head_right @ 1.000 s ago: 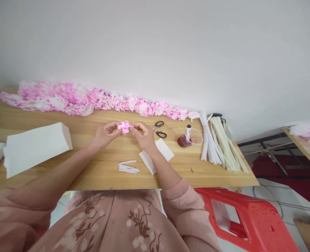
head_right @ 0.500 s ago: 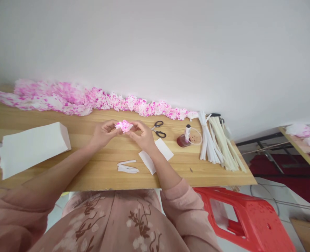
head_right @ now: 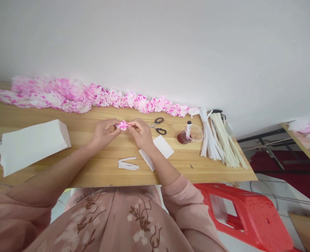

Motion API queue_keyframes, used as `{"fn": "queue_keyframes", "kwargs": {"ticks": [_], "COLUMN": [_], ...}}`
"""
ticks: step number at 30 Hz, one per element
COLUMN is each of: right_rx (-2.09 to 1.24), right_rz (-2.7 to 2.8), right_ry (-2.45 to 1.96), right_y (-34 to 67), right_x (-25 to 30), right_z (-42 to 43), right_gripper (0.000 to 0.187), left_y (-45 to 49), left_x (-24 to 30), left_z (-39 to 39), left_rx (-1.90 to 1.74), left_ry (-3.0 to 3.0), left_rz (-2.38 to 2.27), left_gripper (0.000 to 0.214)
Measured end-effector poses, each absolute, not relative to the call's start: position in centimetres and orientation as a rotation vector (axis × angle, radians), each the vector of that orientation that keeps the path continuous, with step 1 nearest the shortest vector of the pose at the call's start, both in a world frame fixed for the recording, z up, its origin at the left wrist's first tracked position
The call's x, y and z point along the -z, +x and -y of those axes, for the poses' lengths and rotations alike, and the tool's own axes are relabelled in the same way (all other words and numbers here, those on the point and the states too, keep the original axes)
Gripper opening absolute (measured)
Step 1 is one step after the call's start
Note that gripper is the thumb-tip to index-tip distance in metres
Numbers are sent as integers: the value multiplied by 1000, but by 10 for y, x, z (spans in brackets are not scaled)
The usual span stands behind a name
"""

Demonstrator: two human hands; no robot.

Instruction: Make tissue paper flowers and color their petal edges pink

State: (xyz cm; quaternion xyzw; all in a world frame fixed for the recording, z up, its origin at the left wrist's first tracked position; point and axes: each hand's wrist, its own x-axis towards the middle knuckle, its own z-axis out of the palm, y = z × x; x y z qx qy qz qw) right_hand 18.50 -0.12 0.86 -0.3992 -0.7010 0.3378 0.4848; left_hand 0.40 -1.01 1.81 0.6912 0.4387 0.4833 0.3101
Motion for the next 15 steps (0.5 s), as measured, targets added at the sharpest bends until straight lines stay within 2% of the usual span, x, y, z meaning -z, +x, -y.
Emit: {"fn": "queue_keyframes", "kwargs": {"ticks": [3, 9, 15], "right_rx": [-899, -1051, -1038], "right_rz": [1598, 1397, 1433], "right_ry": [-990, -1053, -1064], "right_y": [182, 184, 187], "right_x": [-4, -4, -2], "right_z": [1, -4, -4], "right_gripper": [17, 29, 28], "left_y": [4, 3, 2], "left_x": [-15, -15, -19], "left_z": [8, 5, 4], "left_rx": [-1283, -1259, -1289], "left_ry": [1655, 1207, 1082], "left_rz": [-1151, -914, -907], "left_gripper": [13, 46, 37]}}
